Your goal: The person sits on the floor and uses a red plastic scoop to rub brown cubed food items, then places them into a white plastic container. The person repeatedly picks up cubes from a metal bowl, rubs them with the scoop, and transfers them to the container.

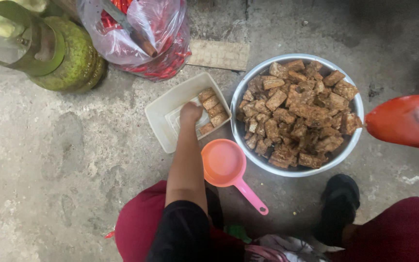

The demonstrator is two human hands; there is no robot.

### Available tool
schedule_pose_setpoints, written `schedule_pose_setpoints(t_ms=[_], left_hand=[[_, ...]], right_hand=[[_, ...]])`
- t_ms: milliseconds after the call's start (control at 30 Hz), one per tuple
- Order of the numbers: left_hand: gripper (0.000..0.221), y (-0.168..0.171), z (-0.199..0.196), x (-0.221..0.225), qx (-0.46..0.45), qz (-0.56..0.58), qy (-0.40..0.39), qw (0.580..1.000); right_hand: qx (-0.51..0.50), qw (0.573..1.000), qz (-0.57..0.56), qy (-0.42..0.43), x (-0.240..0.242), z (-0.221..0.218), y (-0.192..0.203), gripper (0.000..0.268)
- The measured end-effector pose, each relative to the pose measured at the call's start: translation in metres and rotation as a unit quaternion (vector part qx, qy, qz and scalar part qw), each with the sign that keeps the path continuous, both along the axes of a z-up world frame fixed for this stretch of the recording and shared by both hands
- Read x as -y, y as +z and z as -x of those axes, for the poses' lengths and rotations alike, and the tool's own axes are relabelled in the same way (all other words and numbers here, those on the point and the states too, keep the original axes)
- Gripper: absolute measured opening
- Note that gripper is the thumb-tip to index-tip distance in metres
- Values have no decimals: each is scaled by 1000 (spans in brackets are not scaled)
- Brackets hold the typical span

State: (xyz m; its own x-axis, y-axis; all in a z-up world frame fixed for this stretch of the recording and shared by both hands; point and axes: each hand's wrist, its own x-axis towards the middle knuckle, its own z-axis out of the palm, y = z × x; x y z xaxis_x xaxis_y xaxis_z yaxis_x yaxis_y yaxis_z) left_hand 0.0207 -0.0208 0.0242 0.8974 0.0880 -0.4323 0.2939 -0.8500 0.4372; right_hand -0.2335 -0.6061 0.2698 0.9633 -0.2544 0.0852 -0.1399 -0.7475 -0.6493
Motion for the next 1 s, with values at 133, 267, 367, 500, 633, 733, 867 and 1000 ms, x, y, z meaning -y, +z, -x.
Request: schedule_pose_setpoints(t_ms=[133, 267, 367, 500, 633, 733, 867, 1000], left_hand=[[27, 89, 5, 42, 40, 502, 221, 835], [37, 192, 64, 119, -135, 614, -65, 775], [48, 250, 111, 201, -195, 560, -138, 793], [46, 286, 151, 254, -181, 713, -147, 662], [42, 273, 157, 272, -149, 758, -65, 632], [45, 253, 157, 279, -81, 725, -33, 683], [61, 222, 152, 269, 54, 386, -160, 907], [62, 174, 169, 220, 390, 26, -265, 881]], right_hand=[[-14, 998, 39, 42, -27, 19, 57, 59], [-11, 990, 130, 51, -78, 33, 118, 54], [27, 987, 135, 81, -109, 33, 147, 50], [37, 989, 120, 83, -125, 28, 167, 50], [54, 993, 96, 50, -134, 29, 172, 49], [82, 993, 89, 15, -138, 22, 178, 46], [116, 992, 49, -22, -135, 21, 187, 43], [159, 983, 94, 9, -130, 32, 190, 40]])
